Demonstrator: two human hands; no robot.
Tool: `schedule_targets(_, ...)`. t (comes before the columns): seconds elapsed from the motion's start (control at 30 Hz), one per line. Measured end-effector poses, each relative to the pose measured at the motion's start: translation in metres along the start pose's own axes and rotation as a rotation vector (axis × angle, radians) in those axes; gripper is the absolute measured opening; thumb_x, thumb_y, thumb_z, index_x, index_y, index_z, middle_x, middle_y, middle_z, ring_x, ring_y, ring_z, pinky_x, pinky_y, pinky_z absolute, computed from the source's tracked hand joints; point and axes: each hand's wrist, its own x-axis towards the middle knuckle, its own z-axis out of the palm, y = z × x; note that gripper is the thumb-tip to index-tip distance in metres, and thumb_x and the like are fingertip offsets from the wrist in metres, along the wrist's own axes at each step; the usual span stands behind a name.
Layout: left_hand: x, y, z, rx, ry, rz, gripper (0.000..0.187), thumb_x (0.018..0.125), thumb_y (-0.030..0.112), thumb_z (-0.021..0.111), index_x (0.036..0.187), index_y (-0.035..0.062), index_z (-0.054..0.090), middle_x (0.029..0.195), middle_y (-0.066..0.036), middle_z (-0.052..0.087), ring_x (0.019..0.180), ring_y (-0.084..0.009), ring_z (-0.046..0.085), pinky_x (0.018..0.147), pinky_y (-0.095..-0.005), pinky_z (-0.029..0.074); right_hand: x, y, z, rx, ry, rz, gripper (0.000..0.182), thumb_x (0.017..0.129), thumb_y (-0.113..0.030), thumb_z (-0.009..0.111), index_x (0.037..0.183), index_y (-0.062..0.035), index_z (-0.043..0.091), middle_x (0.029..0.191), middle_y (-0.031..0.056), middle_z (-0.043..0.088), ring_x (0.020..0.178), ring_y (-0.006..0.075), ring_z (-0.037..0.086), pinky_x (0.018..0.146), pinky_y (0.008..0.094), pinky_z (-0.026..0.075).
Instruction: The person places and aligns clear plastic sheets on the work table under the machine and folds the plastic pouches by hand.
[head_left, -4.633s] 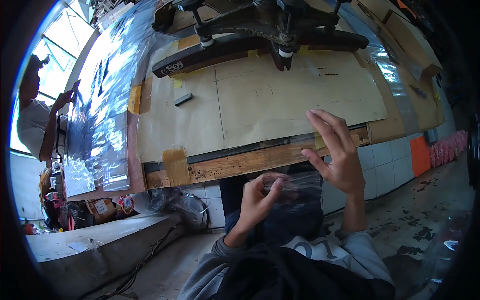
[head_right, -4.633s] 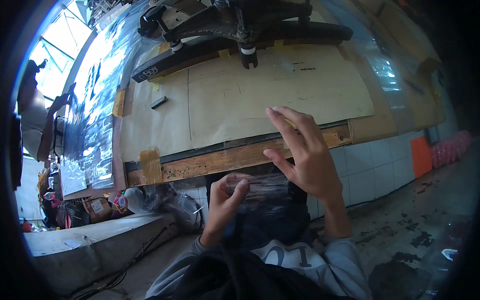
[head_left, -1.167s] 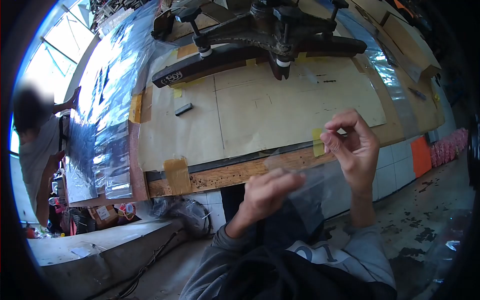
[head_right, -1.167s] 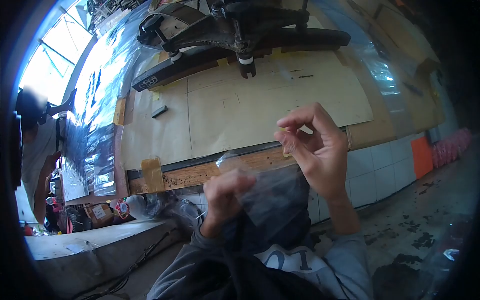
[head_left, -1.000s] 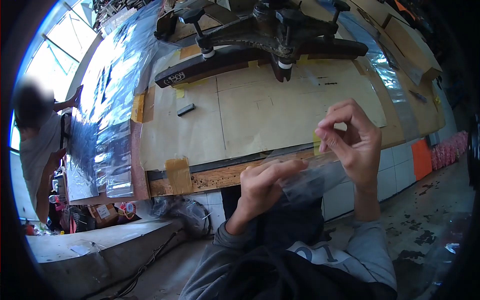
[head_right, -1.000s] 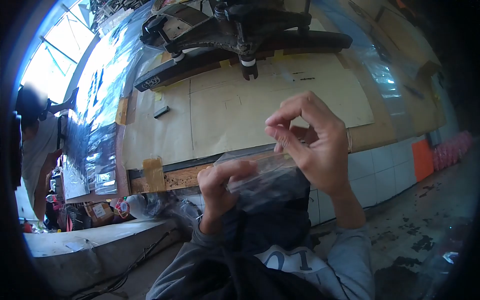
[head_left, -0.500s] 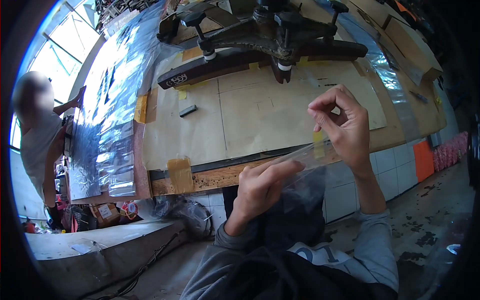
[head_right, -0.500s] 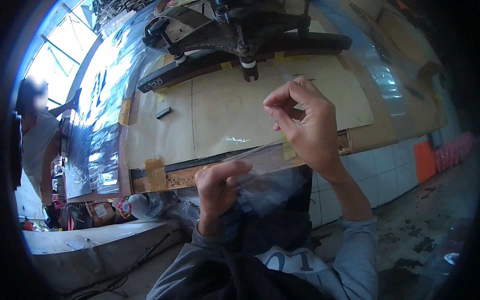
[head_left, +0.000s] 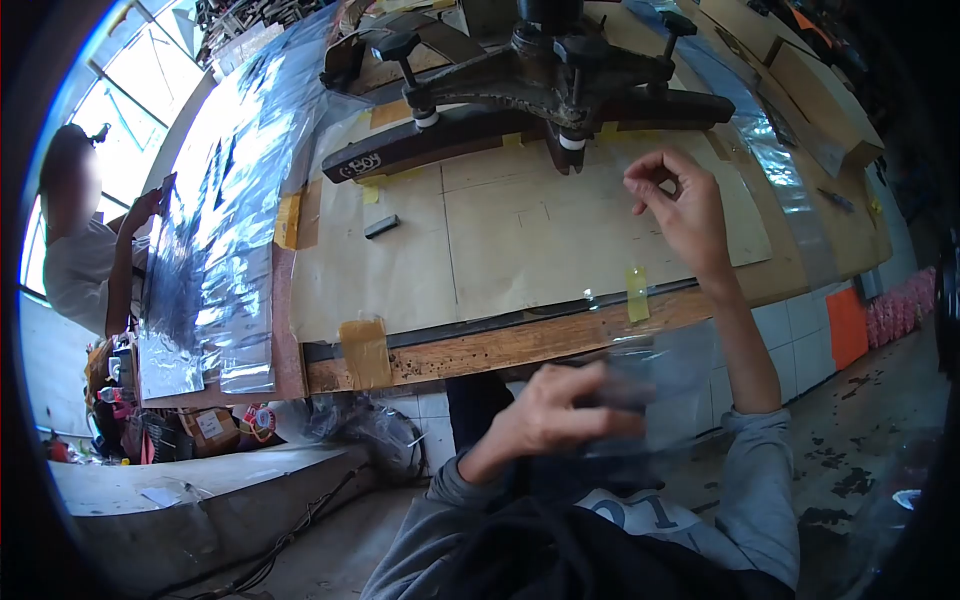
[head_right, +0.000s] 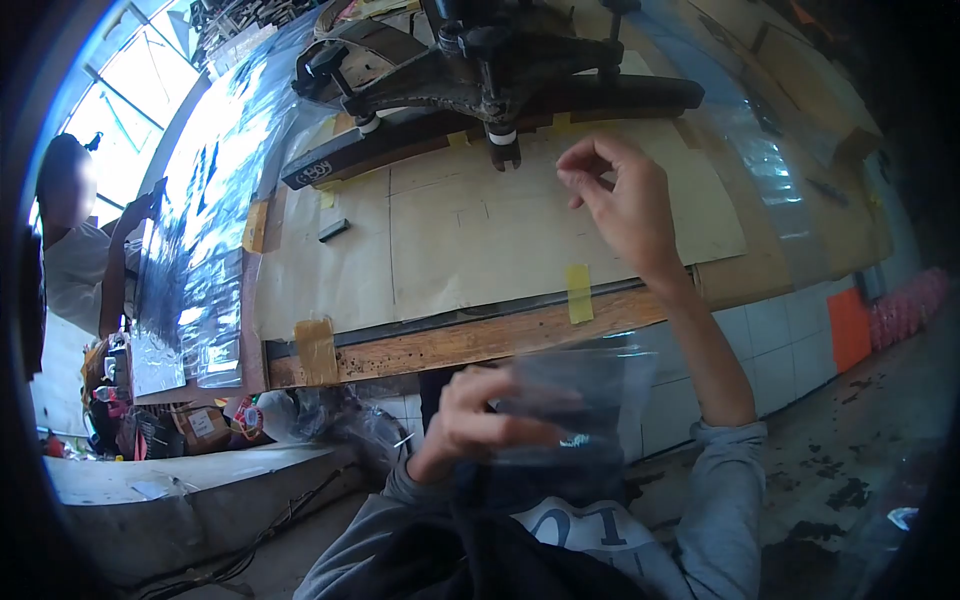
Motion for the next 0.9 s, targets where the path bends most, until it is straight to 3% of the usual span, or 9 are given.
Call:
schedule_targets(0.07,-0.007,0.006,0.012,-0.179,0.011,-0.048,0.017,0.075,0.002,0.061,0.091,0.0046,0.065,0.104,-0.012,0.066,0.079,-0.0247,0.067,0.06,-0.0323,0.055,0.008,0.009,0.0,-0.098,0.04,-0.013,0.005,0.082,0.004,0.065,0.086,0.0018,0.062,0.08,0.0056,0.063,0.066,0.0122,0.062,0.059,0.0253,0.051)
schedule_targets(0.13,-0.021,0.015,0.024,-0.153,0.089,-0.301,0.017,0.074,-0.003,0.063,0.09,0.0015,0.064,0.104,-0.013,0.066,0.082,-0.0253,0.068,0.068,-0.0309,0.055,0.015,0.015,-0.001,-0.206,0.071,-0.037,0.007,0.081,0.004,0.065,0.087,0.0022,0.062,0.083,0.0072,0.064,0.066,0.015,0.063,0.06,0.0269,0.051)
schedule_targets(0.23,-0.016,0.013,0.033,-0.078,0.333,-0.4,0.005,0.08,-0.004,0.064,0.085,-0.001,0.063,0.096,-0.018,0.069,0.084,-0.0242,0.07,0.074,-0.0314,0.055,0.009,0.012,0.004,-0.367,0.062,-0.097,0.007,0.082,0.002,0.065,0.089,0.0004,0.064,0.083,0.0079,0.067,0.071,0.0171,0.065,0.068,0.0308,0.052)
schedule_targets(0.37,-0.022,0.013,0.025,0.029,0.382,-0.61,0.015,0.079,-0.007,0.065,0.093,0.0001,0.065,0.09,-0.008,0.071,0.085,-0.0188,0.069,0.074,-0.0267,0.052,-0.009,-0.006,-0.005,-0.57,-0.095,-0.477,0.009,0.083,-0.007,0.067,0.089,-0.0011,0.066,0.098,0.0091,0.068,0.09,0.0259,0.064,0.083,0.038,0.051)
schedule_targets(0.4,-0.023,0.016,0.022,-0.004,0.365,-0.62,0.015,0.08,-0.007,0.065,0.093,0.0,0.065,0.091,-0.009,0.071,0.085,-0.0188,0.069,0.074,-0.0267,0.052,-0.015,-0.013,-0.01,-0.543,-0.205,-0.487,0.013,0.085,-0.013,0.067,0.091,-0.0023,0.068,0.102,0.0095,0.068,0.097,0.0262,0.063,0.089,0.0377,0.05)
schedule_targets(0.47,-0.025,0.023,0.018,-0.075,0.329,-0.647,0.013,0.081,-0.006,0.065,0.093,0.0,0.065,0.091,-0.01,0.071,0.084,-0.0188,0.069,0.073,-0.0267,0.052,-0.022,-0.018,-0.023,-0.286,-0.706,-0.245,0.026,0.087,-0.027,0.065,0.097,-0.0035,0.07,0.111,0.0115,0.068,0.11,0.0278,0.06,0.096,0.0364,0.047)
schedule_targets(0.67,-0.034,0.015,0.027,-0.311,0.409,-0.592,0.009,0.084,-0.002,0.063,0.093,0.0002,0.062,0.096,-0.013,0.065,0.09,-0.02,0.064,0.076,-0.0303,0.051,-0.042,-0.019,-0.015,-0.426,-0.762,-0.356,0.063,0.088,-0.052,0.054,0.127,-0.0023,0.055,0.136,0.0159,0.052,0.127,0.0329,0.049,0.11,0.0484,0.033)
schedule_targets(0.77,-0.032,0.006,0.039,-0.281,0.319,-0.551,0.011,0.083,-0.002,0.065,0.093,0.002,0.062,0.096,-0.012,0.062,0.088,-0.023,0.063,0.077,-0.0333,0.05,-0.037,-0.009,-0.009,-0.374,-0.827,-0.269,0.076,0.084,-0.061,0.054,0.137,-0.008,0.044,0.144,0.0138,0.044,0.137,0.0324,0.037,0.116,0.0523,0.019)
schedule_targets(0.9,-0.027,-0.002,0.048,-0.199,0.159,-0.463,0.014,0.08,-0.003,0.067,0.091,0.0028,0.062,0.09,-0.011,0.064,0.089,-0.0274,0.064,0.077,-0.0344,0.05,-0.022,-0.003,-0.003,-0.375,-0.82,-0.27,0.076,0.085,-0.058,0.057,0.14,-0.0086,0.039,0.147,0.0134,0.039,0.139,0.0326,0.033,0.116,0.0521,0.019)
